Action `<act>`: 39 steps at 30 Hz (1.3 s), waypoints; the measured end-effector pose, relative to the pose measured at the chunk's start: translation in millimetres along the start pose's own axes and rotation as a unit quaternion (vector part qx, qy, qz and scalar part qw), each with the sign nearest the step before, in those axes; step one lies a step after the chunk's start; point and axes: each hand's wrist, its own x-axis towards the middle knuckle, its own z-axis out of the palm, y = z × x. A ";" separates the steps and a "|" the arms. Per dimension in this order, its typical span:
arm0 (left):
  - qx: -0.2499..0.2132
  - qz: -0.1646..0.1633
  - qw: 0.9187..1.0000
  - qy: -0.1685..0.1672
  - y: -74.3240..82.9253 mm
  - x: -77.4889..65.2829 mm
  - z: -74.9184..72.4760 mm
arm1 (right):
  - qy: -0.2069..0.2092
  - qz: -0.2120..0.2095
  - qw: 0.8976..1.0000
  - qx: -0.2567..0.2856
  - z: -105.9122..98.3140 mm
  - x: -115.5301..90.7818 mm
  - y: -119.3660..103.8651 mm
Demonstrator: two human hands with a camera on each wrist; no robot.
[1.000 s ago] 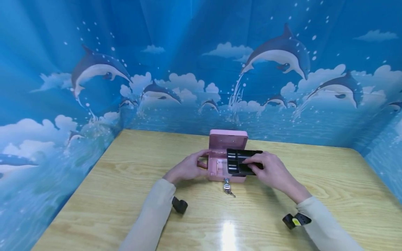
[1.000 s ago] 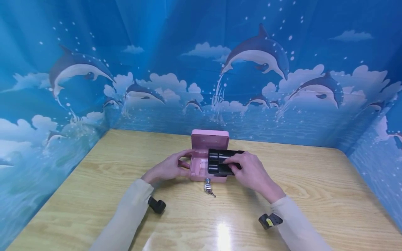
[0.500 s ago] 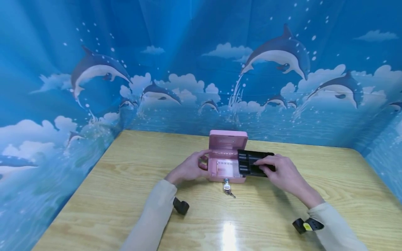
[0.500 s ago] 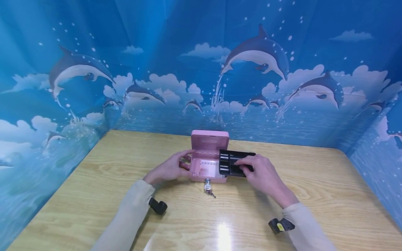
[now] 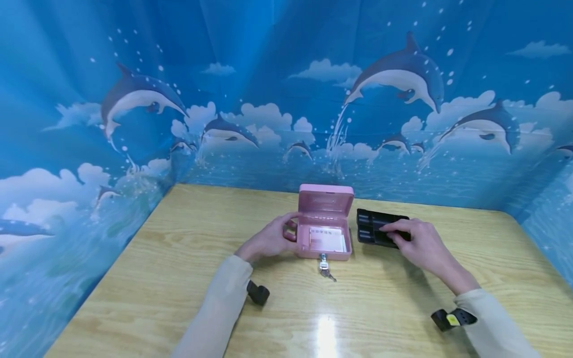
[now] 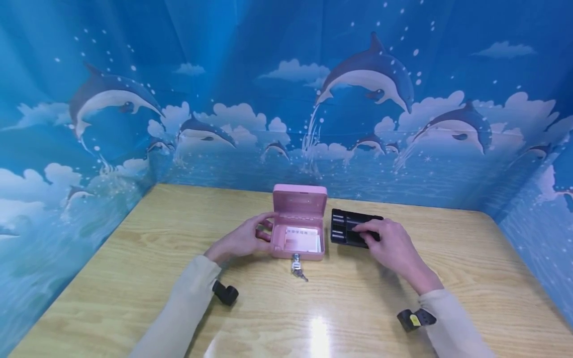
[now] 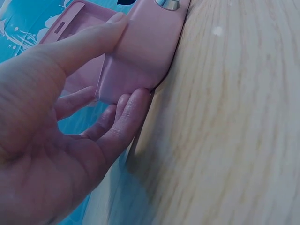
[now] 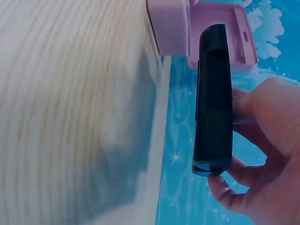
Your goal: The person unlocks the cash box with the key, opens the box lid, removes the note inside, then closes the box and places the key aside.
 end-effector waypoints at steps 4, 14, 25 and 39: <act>-0.008 -0.002 1.000 -0.004 -0.8 1.6 -1.3 | 0.000 0.006 1.000 0.004 -0.1 2.7 11.9; -0.018 -0.014 1.000 -0.013 -1.9 6.6 -2.2 | -0.021 0.039 0.999 -0.003 4.7 9.2 44.3; -0.026 -0.014 0.999 -0.020 -2.5 7.6 -1.0 | -0.036 0.061 0.997 -0.016 14.1 19.0 69.8; -0.027 -0.010 0.999 -0.026 0.8 4.1 -3.3 | -0.071 0.083 0.994 -0.013 22.2 37.1 77.4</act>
